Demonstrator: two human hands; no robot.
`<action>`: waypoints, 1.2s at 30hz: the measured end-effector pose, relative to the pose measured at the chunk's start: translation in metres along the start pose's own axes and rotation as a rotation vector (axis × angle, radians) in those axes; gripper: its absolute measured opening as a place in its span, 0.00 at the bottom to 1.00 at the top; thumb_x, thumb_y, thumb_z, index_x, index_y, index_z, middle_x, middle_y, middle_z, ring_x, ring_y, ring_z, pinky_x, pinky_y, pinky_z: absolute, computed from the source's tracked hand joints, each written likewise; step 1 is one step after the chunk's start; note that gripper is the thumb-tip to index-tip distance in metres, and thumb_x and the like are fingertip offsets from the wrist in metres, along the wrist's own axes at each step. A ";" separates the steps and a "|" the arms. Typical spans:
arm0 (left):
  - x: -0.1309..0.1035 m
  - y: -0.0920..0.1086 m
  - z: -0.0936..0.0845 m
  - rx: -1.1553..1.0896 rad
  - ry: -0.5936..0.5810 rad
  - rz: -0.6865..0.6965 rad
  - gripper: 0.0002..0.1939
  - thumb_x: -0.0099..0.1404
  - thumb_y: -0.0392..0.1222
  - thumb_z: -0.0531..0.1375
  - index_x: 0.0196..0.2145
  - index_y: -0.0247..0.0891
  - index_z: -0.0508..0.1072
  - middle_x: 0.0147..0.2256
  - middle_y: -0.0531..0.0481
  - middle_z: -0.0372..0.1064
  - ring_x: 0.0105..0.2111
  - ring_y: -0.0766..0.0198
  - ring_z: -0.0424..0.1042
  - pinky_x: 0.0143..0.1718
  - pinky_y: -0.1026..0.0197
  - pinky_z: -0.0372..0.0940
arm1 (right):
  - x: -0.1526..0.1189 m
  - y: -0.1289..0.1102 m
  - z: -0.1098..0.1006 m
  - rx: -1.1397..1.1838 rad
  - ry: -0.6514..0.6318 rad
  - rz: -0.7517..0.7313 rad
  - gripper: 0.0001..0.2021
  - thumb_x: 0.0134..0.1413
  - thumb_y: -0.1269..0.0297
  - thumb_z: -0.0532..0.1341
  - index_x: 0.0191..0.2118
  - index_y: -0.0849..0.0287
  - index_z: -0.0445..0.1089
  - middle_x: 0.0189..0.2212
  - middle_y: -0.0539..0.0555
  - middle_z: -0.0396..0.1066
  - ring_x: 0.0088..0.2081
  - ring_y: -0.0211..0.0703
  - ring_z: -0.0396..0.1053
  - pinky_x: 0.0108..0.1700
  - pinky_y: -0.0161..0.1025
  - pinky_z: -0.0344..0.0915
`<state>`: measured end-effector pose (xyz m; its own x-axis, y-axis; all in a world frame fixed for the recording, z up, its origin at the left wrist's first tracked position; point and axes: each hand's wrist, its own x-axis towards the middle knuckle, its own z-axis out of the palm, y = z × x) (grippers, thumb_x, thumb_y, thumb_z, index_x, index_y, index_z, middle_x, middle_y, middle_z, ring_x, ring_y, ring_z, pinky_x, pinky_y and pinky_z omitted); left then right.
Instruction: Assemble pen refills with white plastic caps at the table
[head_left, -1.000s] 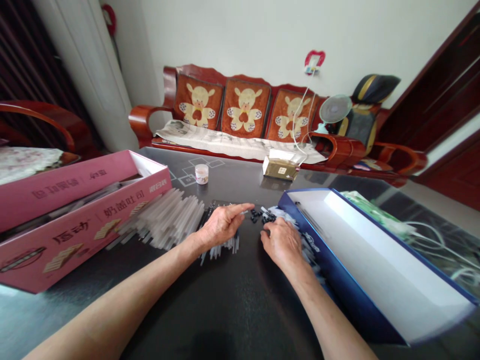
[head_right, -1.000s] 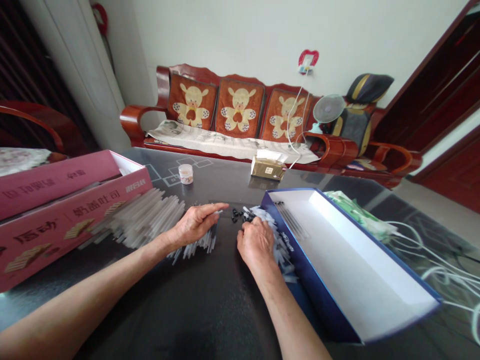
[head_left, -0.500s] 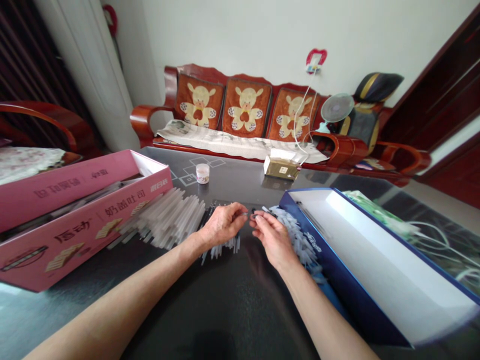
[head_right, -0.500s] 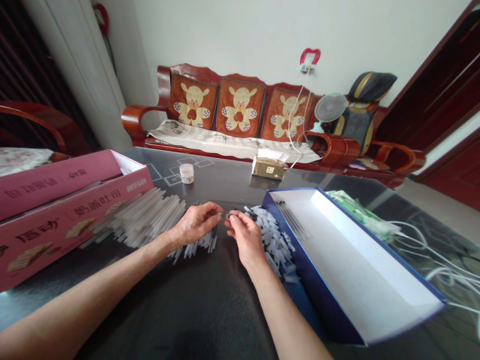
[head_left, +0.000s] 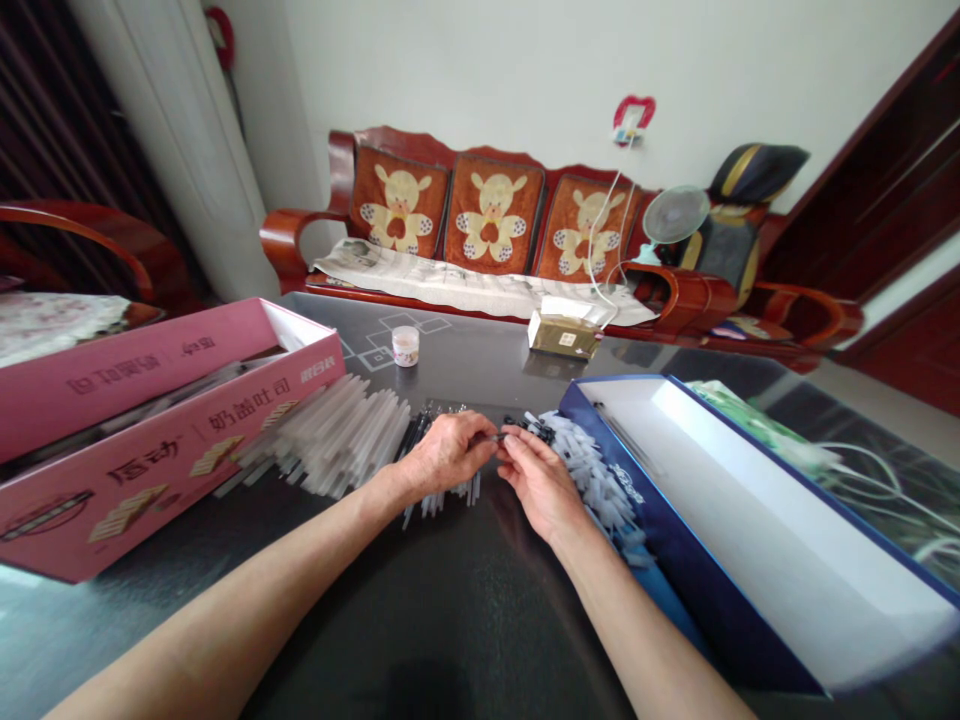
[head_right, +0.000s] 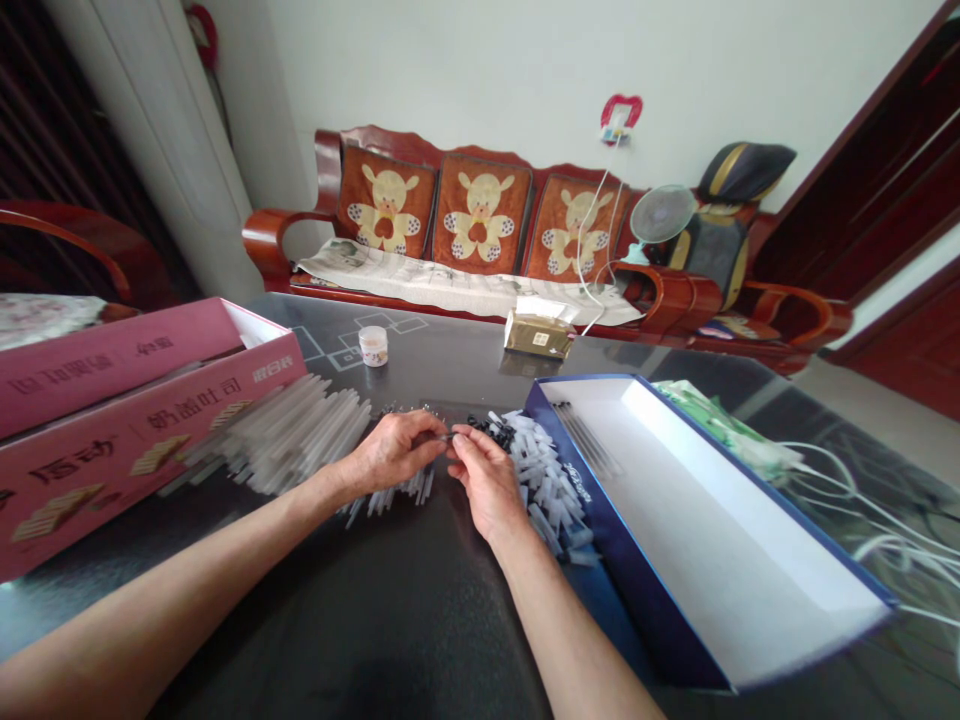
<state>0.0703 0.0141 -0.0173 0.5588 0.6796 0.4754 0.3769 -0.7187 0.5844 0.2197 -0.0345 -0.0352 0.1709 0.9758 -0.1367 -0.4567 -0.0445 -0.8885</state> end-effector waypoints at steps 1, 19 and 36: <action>0.000 0.000 0.000 0.011 -0.004 0.006 0.06 0.60 0.36 0.56 0.34 0.35 0.73 0.30 0.50 0.71 0.29 0.68 0.68 0.32 0.67 0.61 | 0.000 0.000 0.000 -0.013 0.002 -0.003 0.16 0.35 0.60 0.71 0.35 0.57 0.75 0.27 0.48 0.73 0.31 0.35 0.68 0.29 0.31 0.62; 0.000 0.000 -0.002 0.111 -0.014 0.038 0.05 0.60 0.35 0.58 0.29 0.34 0.73 0.26 0.51 0.66 0.27 0.69 0.66 0.31 0.67 0.60 | 0.002 0.009 -0.004 -0.275 0.023 -0.118 0.16 0.41 0.55 0.67 0.35 0.60 0.74 0.26 0.50 0.72 0.29 0.37 0.69 0.30 0.33 0.66; -0.002 0.005 -0.006 0.188 -0.156 0.099 0.08 0.63 0.37 0.54 0.33 0.35 0.73 0.29 0.50 0.67 0.29 0.66 0.68 0.33 0.65 0.62 | -0.005 0.003 0.000 -0.799 0.063 -0.240 0.24 0.55 0.42 0.49 0.25 0.58 0.66 0.21 0.52 0.69 0.22 0.40 0.68 0.22 0.33 0.64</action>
<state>0.0662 0.0100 -0.0112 0.7015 0.5842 0.4082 0.4373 -0.8051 0.4008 0.2175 -0.0400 -0.0374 0.2434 0.9655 0.0930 0.3510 0.0017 -0.9364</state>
